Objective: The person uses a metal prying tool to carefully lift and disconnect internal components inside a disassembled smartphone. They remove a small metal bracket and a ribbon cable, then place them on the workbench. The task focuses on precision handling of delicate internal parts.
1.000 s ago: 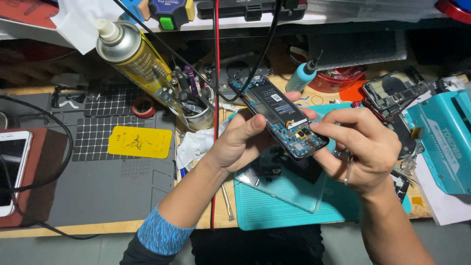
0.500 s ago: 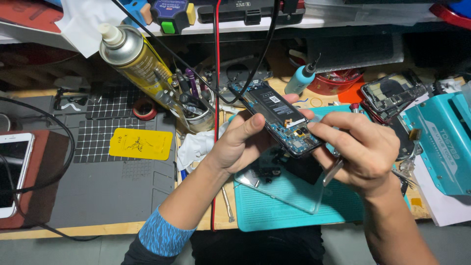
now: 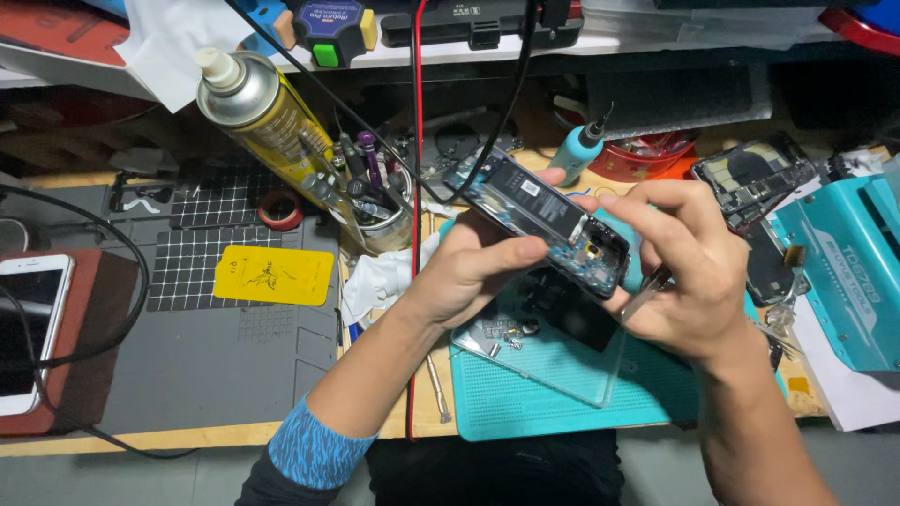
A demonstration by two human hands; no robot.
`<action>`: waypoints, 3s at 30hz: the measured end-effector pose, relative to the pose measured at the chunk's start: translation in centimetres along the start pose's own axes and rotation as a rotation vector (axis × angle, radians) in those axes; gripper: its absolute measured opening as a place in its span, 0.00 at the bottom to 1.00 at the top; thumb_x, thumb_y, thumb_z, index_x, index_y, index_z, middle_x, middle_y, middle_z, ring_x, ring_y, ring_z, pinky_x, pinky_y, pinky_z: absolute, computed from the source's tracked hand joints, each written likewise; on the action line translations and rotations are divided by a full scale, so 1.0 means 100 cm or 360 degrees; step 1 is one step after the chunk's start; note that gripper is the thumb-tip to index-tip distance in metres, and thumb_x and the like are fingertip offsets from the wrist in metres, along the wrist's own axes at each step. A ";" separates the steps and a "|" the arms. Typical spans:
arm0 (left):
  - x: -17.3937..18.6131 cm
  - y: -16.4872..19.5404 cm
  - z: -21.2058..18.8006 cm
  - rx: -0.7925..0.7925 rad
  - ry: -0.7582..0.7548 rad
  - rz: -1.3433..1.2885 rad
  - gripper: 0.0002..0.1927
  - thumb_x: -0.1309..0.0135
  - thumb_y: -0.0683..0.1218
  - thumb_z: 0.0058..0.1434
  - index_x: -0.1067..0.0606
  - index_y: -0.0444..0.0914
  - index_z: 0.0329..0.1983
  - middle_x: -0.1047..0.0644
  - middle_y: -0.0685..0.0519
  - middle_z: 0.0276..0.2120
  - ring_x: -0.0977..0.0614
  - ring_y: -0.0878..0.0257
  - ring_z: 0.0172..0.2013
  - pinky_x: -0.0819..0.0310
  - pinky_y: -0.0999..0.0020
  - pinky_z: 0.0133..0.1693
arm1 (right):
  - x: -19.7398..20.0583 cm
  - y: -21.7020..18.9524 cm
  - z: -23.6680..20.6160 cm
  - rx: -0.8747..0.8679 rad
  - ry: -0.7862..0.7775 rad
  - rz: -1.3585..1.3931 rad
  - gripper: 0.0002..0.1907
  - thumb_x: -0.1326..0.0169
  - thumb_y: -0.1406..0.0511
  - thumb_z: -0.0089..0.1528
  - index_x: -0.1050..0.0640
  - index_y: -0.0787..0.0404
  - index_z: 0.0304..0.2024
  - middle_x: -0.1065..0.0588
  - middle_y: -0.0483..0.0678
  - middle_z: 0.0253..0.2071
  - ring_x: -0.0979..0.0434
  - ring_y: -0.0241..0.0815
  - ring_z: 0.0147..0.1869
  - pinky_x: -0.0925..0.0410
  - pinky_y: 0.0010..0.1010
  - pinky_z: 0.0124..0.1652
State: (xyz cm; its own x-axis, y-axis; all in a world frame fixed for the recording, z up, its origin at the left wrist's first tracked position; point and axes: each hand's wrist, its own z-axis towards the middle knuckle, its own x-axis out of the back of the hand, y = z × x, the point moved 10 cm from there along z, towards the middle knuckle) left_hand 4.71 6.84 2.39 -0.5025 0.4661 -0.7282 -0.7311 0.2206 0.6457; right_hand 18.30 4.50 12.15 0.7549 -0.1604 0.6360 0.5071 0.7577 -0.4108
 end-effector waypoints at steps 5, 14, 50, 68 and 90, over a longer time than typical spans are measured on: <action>0.000 -0.002 0.005 -0.0038 0.0029 0.0220 0.40 0.40 0.38 0.65 0.45 0.29 0.77 0.27 0.41 0.63 0.25 0.54 0.64 0.36 0.57 0.69 | -0.007 -0.007 0.000 0.0087 -0.0191 -0.0062 0.31 0.31 0.67 0.45 0.20 0.58 0.53 0.28 0.49 0.47 0.25 0.36 0.36 0.32 0.29 0.34; -0.010 0.019 -0.004 -0.0082 0.0015 0.0495 0.44 0.37 0.38 0.60 0.44 0.33 0.77 0.28 0.43 0.66 0.26 0.55 0.66 0.34 0.58 0.70 | -0.005 0.000 0.000 -0.0093 -0.0349 0.0335 0.30 0.32 0.63 0.45 0.20 0.58 0.51 0.27 0.50 0.48 0.29 0.33 0.32 0.34 0.24 0.32; -0.038 0.034 -0.019 -0.0336 -0.0094 0.0923 0.44 0.37 0.32 0.62 0.46 0.33 0.78 0.37 0.44 0.74 0.35 0.59 0.74 0.39 0.61 0.75 | -0.004 0.005 -0.001 -0.0192 -0.0164 0.0230 0.11 0.32 0.71 0.54 0.18 0.61 0.39 0.24 0.44 0.38 0.31 0.28 0.27 0.39 0.20 0.27; -0.041 0.029 -0.018 -0.0339 -0.0087 0.1070 0.45 0.39 0.32 0.61 0.46 0.33 0.79 0.36 0.44 0.73 0.34 0.58 0.73 0.40 0.61 0.76 | -0.008 0.020 0.003 -0.0505 -0.0228 0.0234 0.06 0.35 0.72 0.55 0.20 0.66 0.33 0.25 0.44 0.33 0.34 0.30 0.28 0.43 0.23 0.27; -0.005 -0.017 -0.018 0.0103 0.0028 0.0843 0.28 0.51 0.37 0.66 0.39 0.33 0.70 0.26 0.54 0.58 0.25 0.69 0.58 0.31 0.68 0.62 | -0.048 0.079 -0.024 -0.1241 -0.0431 0.1087 0.07 0.37 0.72 0.57 0.19 0.68 0.39 0.21 0.38 0.30 0.26 0.23 0.31 0.34 0.16 0.33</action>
State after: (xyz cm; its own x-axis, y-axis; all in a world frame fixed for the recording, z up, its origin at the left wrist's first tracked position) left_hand 5.34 4.66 1.28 -0.8031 0.5136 -0.3021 -0.3454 0.0119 0.9384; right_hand 19.66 9.80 4.28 0.9106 0.3630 0.1977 0.2101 0.0054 -0.9777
